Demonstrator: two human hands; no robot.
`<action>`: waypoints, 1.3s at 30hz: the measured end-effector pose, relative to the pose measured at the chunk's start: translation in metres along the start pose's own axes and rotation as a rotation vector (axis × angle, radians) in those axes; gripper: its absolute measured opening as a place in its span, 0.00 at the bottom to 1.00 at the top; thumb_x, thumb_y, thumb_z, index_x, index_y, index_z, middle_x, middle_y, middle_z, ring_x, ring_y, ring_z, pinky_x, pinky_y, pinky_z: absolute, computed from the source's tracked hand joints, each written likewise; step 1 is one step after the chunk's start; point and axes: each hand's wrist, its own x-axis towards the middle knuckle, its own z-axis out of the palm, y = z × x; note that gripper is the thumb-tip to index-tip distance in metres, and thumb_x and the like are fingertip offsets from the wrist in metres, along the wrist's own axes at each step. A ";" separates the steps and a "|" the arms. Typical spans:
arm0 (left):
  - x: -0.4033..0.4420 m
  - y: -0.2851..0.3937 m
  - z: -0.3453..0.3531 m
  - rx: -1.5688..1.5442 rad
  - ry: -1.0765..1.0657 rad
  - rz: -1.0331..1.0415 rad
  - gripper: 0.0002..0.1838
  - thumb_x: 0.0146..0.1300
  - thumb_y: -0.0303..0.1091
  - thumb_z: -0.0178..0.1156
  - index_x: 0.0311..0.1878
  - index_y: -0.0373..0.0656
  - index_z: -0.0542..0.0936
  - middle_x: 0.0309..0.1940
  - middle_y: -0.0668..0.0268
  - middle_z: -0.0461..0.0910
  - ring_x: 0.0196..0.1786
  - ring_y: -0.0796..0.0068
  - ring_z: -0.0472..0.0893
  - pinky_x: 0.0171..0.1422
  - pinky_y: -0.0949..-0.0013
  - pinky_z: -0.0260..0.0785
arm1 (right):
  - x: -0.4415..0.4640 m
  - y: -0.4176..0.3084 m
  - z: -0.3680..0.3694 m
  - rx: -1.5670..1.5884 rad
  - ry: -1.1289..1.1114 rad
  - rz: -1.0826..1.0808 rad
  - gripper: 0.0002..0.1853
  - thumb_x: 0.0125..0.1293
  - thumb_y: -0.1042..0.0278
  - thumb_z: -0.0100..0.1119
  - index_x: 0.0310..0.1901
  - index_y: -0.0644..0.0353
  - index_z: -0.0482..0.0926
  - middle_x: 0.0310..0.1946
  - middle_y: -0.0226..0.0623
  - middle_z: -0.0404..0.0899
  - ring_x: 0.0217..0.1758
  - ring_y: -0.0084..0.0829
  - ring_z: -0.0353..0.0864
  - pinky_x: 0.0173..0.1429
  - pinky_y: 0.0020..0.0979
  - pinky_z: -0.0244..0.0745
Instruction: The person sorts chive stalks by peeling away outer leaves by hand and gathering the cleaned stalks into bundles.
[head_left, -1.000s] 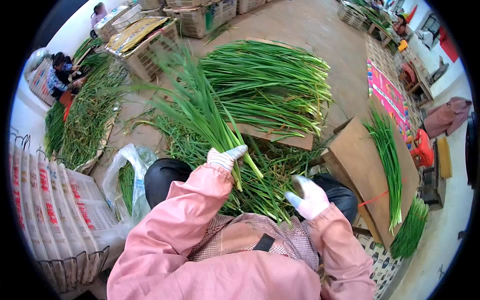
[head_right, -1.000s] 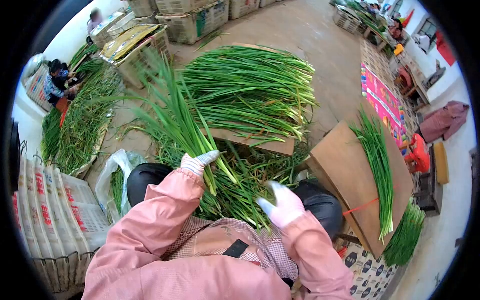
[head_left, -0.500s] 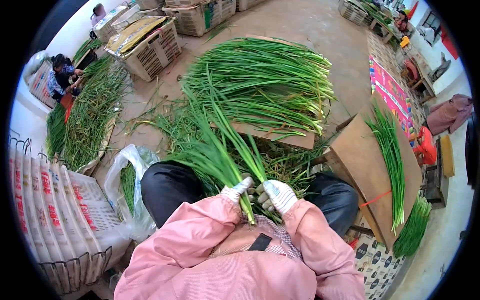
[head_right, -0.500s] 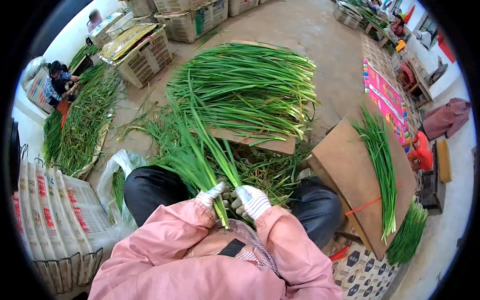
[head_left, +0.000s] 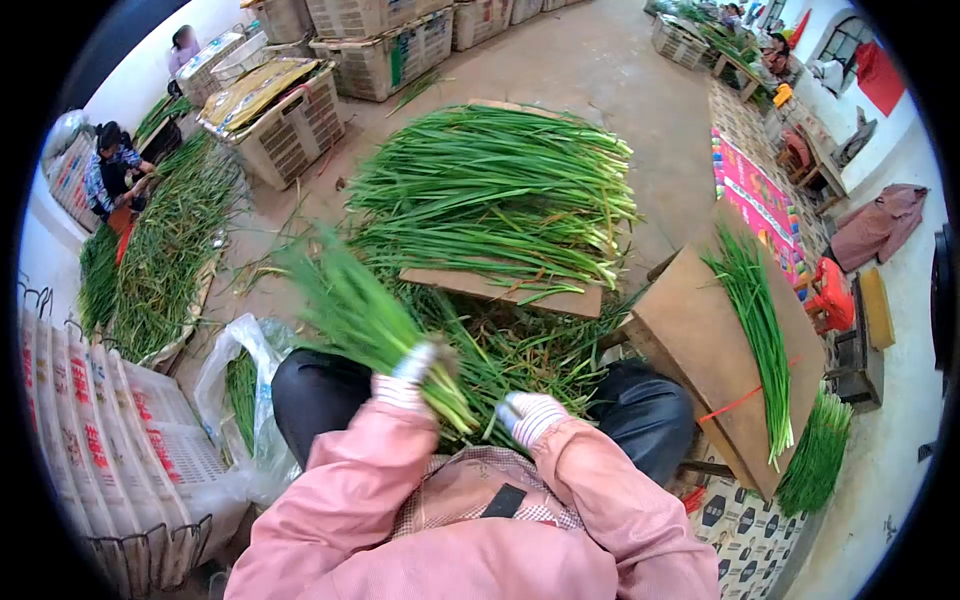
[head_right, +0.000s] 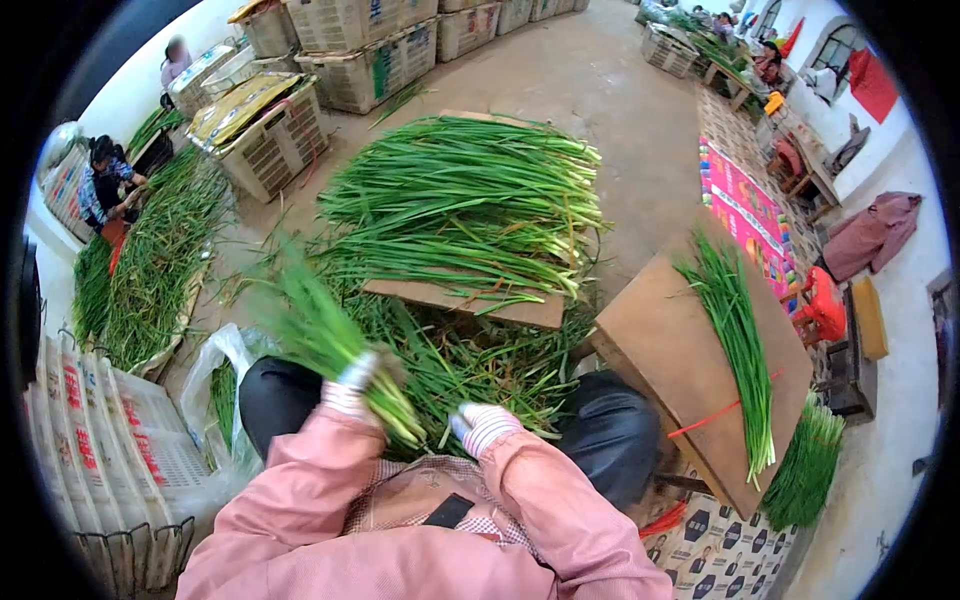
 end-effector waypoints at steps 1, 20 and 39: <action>0.007 0.026 0.002 0.006 -0.128 0.144 0.18 0.48 0.27 0.65 0.43 0.44 0.72 0.36 0.63 0.76 0.36 0.70 0.78 0.41 0.65 0.75 | -0.001 0.005 -0.005 -0.139 -0.202 -0.003 0.19 0.60 0.50 0.49 0.39 0.60 0.75 0.31 0.48 0.76 0.37 0.48 0.76 0.42 0.37 0.72; 0.078 -0.014 0.025 -0.330 -0.208 -0.306 0.09 0.53 0.30 0.62 0.37 0.55 0.76 0.17 0.77 0.67 0.20 0.80 0.69 0.30 0.68 0.65 | 0.064 0.035 -0.142 -0.340 0.412 0.138 0.11 0.56 0.64 0.49 0.38 0.54 0.78 0.33 0.44 0.78 0.38 0.45 0.77 0.45 0.40 0.73; 0.055 -0.035 0.008 -0.052 0.080 -0.225 0.13 0.51 0.33 0.64 0.40 0.51 0.74 0.22 0.73 0.72 0.22 0.76 0.73 0.29 0.66 0.71 | 0.091 0.053 -0.150 0.642 -0.079 0.396 0.14 0.57 0.55 0.57 0.36 0.58 0.74 0.25 0.31 0.76 0.25 0.24 0.75 0.27 0.26 0.71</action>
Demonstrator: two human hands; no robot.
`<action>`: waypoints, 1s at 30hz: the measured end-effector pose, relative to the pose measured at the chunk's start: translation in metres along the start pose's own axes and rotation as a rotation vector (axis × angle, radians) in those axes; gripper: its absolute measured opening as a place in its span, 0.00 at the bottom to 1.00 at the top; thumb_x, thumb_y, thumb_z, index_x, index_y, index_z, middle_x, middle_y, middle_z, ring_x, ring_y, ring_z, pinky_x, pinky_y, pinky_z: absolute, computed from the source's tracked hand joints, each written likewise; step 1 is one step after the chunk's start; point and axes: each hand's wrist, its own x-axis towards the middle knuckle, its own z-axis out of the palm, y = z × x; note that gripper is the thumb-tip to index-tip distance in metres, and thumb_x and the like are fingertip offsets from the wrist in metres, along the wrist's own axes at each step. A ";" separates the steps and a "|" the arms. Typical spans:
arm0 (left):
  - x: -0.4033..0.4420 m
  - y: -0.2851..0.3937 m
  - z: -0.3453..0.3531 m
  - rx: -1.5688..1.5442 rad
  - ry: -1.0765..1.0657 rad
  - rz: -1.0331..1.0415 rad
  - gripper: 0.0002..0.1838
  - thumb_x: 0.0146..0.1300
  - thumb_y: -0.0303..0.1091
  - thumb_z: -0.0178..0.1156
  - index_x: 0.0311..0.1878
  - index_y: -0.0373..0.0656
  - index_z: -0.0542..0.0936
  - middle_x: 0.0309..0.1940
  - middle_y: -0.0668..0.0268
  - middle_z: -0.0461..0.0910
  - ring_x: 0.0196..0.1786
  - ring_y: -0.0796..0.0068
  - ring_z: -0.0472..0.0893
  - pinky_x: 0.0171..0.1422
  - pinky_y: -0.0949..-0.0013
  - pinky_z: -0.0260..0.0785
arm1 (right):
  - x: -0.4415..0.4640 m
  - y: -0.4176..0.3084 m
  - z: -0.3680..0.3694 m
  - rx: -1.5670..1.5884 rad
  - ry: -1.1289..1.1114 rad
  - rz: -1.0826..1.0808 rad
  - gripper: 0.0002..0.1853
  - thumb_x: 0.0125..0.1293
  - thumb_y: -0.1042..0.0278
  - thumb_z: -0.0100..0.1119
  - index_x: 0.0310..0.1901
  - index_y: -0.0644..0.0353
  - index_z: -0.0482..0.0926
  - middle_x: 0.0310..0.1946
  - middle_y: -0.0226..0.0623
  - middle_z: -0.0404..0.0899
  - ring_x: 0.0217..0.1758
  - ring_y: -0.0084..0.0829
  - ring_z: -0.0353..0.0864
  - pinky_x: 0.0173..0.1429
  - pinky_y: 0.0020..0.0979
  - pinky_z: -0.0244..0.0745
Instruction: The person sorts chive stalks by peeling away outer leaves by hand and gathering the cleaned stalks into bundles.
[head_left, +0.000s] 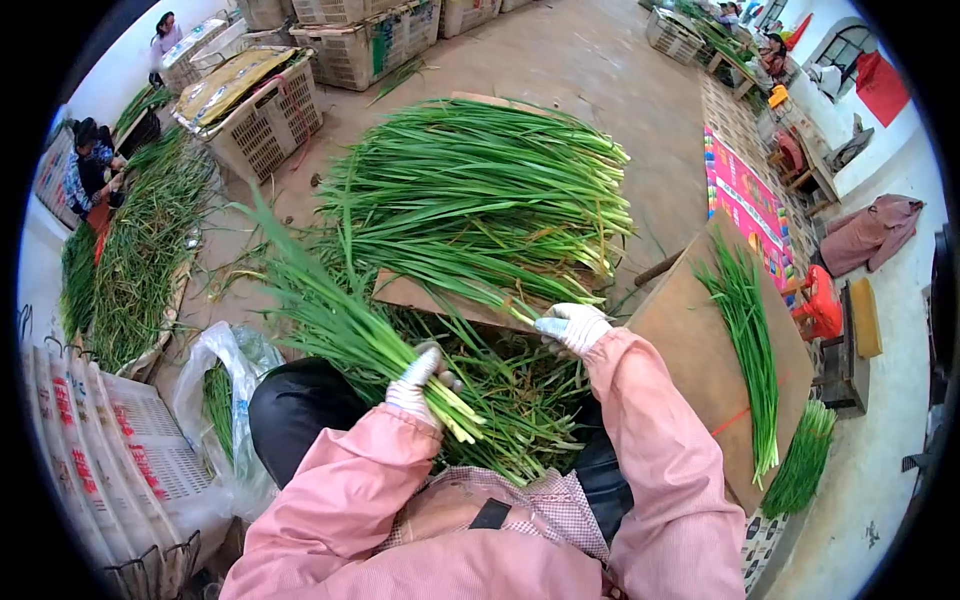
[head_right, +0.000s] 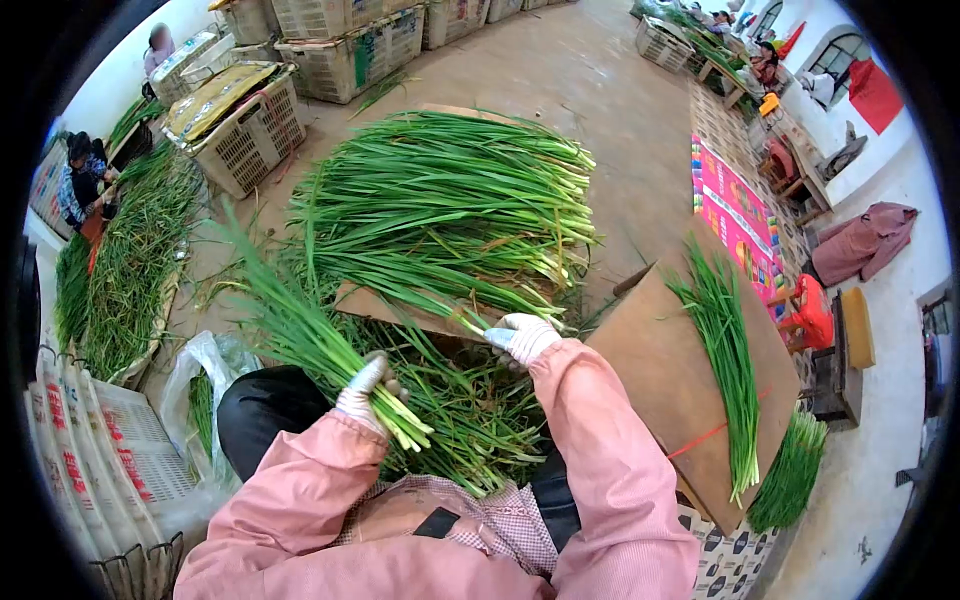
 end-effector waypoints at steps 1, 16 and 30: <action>-0.001 -0.007 0.000 0.049 0.025 -0.017 0.14 0.51 0.33 0.65 0.41 0.51 0.74 0.22 0.73 0.72 0.22 0.76 0.73 0.29 0.66 0.71 | -0.002 0.005 0.004 0.114 -0.084 -0.013 0.12 0.59 0.57 0.57 0.35 0.56 0.73 0.24 0.26 0.74 0.22 0.18 0.72 0.23 0.20 0.67; 0.023 -0.019 0.002 0.295 0.203 -0.122 0.16 0.47 0.44 0.68 0.32 0.45 0.76 0.23 0.68 0.75 0.23 0.73 0.74 0.23 0.66 0.70 | -0.044 0.021 0.065 0.091 -0.174 -0.177 0.12 0.60 0.58 0.55 0.37 0.57 0.77 0.23 0.25 0.77 0.20 0.15 0.71 0.21 0.19 0.64; 0.032 -0.003 -0.001 0.008 -0.064 -0.224 0.08 0.50 0.36 0.64 0.27 0.45 0.76 0.16 0.65 0.74 0.17 0.71 0.73 0.21 0.68 0.70 | -0.019 0.009 0.026 -0.577 0.437 -0.304 0.18 0.54 0.56 0.57 0.41 0.60 0.76 0.35 0.46 0.78 0.39 0.41 0.77 0.46 0.35 0.71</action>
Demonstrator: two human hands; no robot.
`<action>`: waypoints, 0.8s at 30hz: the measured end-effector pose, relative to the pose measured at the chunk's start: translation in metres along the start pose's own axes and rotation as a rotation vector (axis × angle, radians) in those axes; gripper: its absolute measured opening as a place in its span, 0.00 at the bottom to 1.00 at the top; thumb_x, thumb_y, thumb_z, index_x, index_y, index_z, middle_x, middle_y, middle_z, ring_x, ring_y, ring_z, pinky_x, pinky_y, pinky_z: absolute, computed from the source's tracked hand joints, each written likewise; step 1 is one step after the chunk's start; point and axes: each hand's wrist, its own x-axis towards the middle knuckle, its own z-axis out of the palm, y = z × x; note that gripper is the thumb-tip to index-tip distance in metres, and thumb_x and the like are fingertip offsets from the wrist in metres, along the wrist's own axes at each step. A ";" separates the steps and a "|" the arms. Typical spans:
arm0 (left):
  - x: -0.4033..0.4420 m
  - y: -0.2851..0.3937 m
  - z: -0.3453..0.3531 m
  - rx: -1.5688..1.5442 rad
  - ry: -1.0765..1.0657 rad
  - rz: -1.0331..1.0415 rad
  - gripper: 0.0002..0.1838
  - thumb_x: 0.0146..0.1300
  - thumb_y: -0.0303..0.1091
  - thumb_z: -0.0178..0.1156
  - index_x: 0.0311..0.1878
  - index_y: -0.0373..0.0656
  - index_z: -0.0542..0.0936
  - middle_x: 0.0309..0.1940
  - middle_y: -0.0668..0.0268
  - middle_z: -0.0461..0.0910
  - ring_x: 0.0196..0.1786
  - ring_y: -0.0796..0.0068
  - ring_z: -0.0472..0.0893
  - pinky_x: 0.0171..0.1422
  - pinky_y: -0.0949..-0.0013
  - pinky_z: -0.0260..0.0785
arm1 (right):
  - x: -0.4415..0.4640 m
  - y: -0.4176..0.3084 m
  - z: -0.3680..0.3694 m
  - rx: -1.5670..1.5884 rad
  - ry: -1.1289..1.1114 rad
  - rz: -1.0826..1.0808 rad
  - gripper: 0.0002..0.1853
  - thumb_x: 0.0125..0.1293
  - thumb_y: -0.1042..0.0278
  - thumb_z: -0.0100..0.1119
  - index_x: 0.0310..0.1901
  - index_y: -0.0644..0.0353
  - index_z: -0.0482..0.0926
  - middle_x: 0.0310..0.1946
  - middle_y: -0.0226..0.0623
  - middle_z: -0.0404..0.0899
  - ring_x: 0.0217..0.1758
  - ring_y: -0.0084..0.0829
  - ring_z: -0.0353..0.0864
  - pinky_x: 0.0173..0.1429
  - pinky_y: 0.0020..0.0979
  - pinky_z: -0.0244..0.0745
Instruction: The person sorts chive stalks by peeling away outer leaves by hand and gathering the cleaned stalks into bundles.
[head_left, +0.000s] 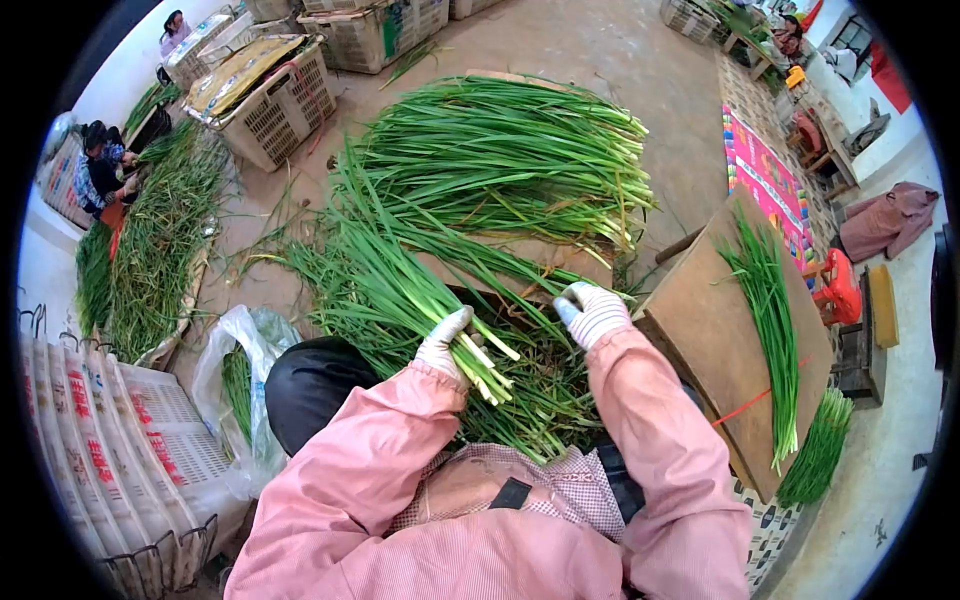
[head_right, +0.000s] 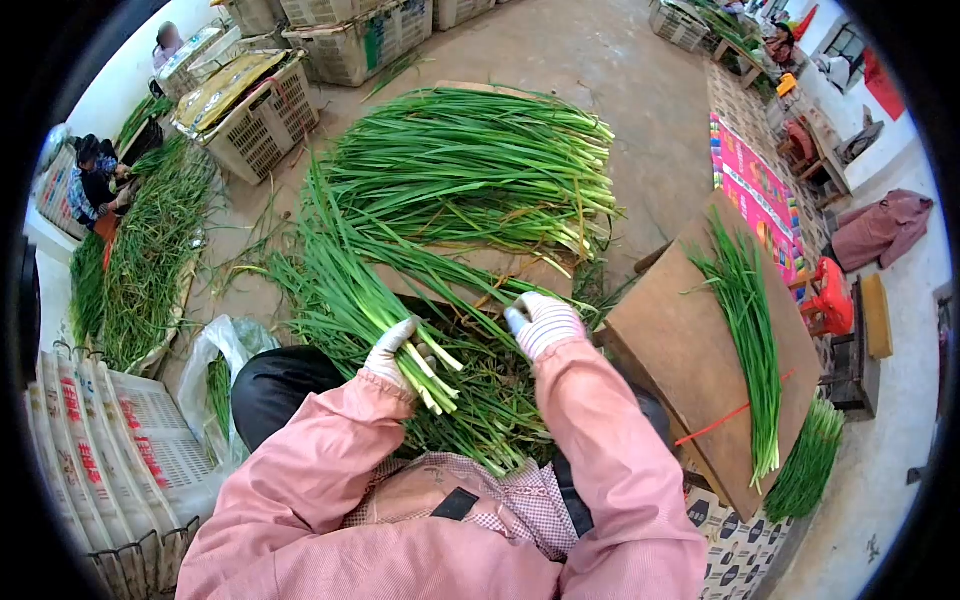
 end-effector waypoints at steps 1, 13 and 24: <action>-0.006 0.005 0.000 0.032 -0.006 0.006 0.09 0.48 0.36 0.65 0.28 0.44 0.76 0.18 0.66 0.74 0.18 0.71 0.73 0.23 0.67 0.70 | -0.005 -0.002 -0.008 -0.164 0.098 -0.049 0.20 0.53 0.56 0.58 0.44 0.59 0.75 0.40 0.46 0.76 0.43 0.43 0.75 0.50 0.36 0.69; -0.021 0.008 -0.005 0.119 -0.128 0.149 0.17 0.48 0.31 0.62 0.43 0.40 0.74 0.34 0.63 0.77 0.35 0.67 0.77 0.40 0.63 0.73 | -0.069 -0.071 0.062 0.150 -0.260 -0.368 0.13 0.59 0.60 0.47 0.37 0.60 0.74 0.29 0.48 0.76 0.35 0.49 0.75 0.39 0.40 0.71; -0.023 0.034 -0.001 -0.232 -0.283 0.210 0.14 0.53 0.33 0.62 0.44 0.51 0.74 0.27 0.72 0.77 0.26 0.75 0.74 0.36 0.63 0.70 | -0.011 0.039 -0.024 -0.433 0.437 -0.191 0.20 0.54 0.61 0.54 0.50 0.55 0.71 0.45 0.40 0.72 0.50 0.41 0.70 0.52 0.41 0.68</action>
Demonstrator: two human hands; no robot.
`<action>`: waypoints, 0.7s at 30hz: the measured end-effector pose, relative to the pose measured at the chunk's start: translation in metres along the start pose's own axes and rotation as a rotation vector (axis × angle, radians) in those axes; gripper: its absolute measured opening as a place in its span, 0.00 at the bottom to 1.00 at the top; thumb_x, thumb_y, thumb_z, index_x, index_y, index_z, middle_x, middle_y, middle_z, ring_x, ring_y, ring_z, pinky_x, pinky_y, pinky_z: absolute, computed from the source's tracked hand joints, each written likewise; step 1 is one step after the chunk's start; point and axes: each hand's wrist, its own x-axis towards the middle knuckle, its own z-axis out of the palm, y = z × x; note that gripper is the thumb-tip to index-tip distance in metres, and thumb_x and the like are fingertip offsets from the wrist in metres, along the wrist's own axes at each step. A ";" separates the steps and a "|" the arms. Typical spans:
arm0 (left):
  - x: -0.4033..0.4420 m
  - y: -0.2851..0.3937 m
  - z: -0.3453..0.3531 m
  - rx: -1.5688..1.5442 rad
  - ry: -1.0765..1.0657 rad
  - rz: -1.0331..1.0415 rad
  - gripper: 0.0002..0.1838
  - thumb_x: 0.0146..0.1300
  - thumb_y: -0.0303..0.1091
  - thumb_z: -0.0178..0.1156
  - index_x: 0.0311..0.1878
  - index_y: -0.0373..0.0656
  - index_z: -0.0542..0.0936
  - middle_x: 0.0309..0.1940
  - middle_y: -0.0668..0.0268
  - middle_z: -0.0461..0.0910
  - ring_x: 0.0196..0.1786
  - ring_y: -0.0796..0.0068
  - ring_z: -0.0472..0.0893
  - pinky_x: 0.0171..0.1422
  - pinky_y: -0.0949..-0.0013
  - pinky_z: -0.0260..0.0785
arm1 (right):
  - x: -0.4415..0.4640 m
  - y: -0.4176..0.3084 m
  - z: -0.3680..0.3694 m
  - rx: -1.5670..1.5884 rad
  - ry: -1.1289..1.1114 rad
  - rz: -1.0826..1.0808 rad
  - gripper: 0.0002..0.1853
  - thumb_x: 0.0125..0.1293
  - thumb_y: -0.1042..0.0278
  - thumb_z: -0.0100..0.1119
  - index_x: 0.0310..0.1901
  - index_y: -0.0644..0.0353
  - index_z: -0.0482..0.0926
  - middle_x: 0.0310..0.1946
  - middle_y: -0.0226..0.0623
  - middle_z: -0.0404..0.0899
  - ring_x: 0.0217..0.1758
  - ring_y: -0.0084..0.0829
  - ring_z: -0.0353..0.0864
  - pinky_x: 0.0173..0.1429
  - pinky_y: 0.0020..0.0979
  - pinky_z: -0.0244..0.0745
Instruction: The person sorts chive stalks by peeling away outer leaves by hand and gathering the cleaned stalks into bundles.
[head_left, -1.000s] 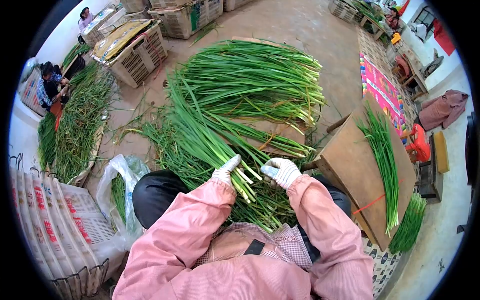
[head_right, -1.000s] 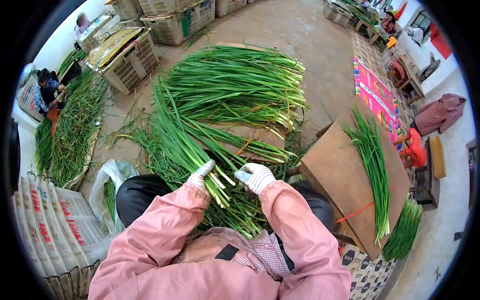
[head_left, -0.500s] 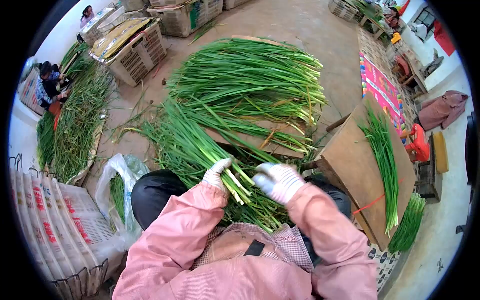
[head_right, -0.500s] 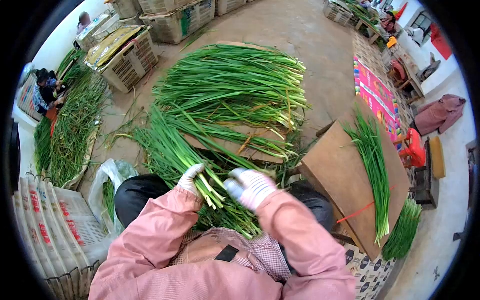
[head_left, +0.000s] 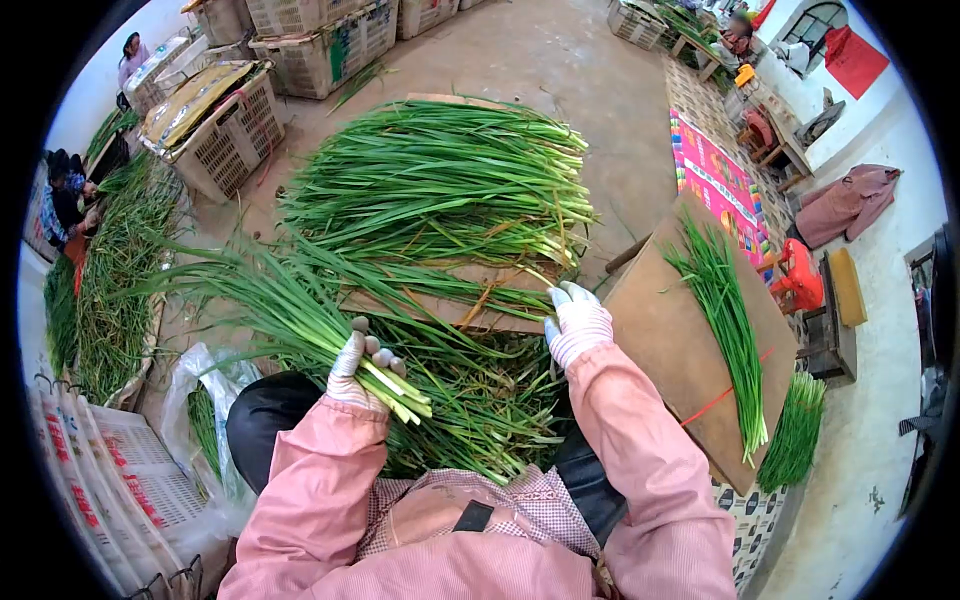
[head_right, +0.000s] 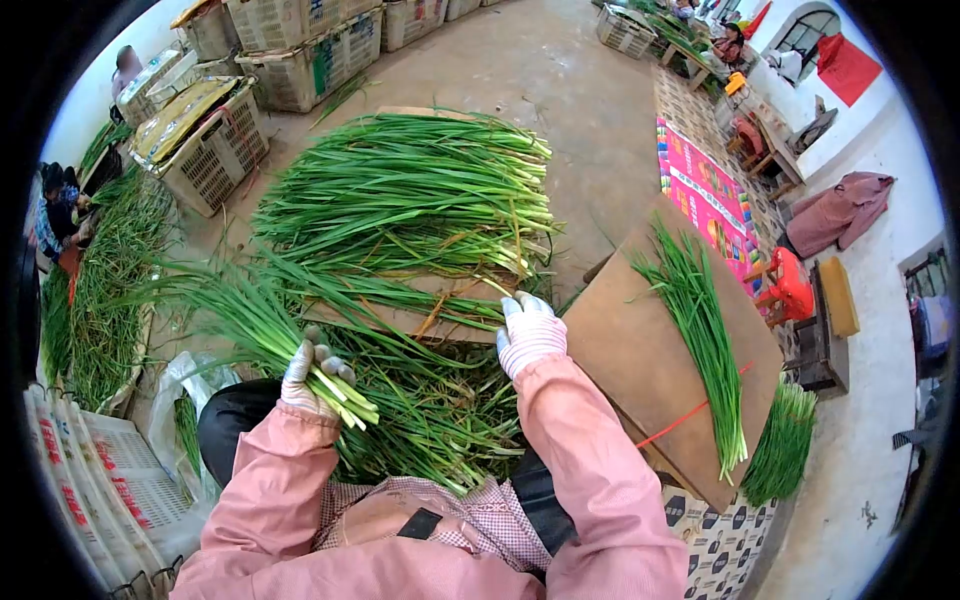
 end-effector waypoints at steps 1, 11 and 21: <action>-0.002 -0.004 0.002 -0.022 0.008 -0.018 0.13 0.54 0.35 0.62 0.44 0.52 0.75 0.23 0.74 0.74 0.23 0.76 0.72 0.33 0.65 0.68 | 0.005 -0.001 0.000 0.002 0.000 -0.001 0.20 0.54 0.61 0.54 0.50 0.55 0.71 0.45 0.40 0.72 0.50 0.41 0.70 0.52 0.41 0.68; -0.006 -0.005 -0.004 0.084 0.146 0.096 0.13 0.55 0.31 0.60 0.45 0.52 0.74 0.27 0.72 0.75 0.25 0.76 0.74 0.35 0.62 0.71 | 0.047 0.009 0.029 0.614 -0.540 0.342 0.18 0.59 0.52 0.53 0.41 0.59 0.76 0.29 0.42 0.78 0.34 0.34 0.77 0.40 0.33 0.70; -0.017 -0.032 -0.020 0.211 0.245 -0.091 0.14 0.52 0.28 0.62 0.42 0.50 0.75 0.29 0.68 0.78 0.27 0.72 0.78 0.35 0.62 0.75 | 0.025 0.005 0.035 0.386 -0.082 0.124 0.16 0.58 0.62 0.53 0.46 0.59 0.73 0.31 0.45 0.78 0.36 0.42 0.78 0.47 0.33 0.72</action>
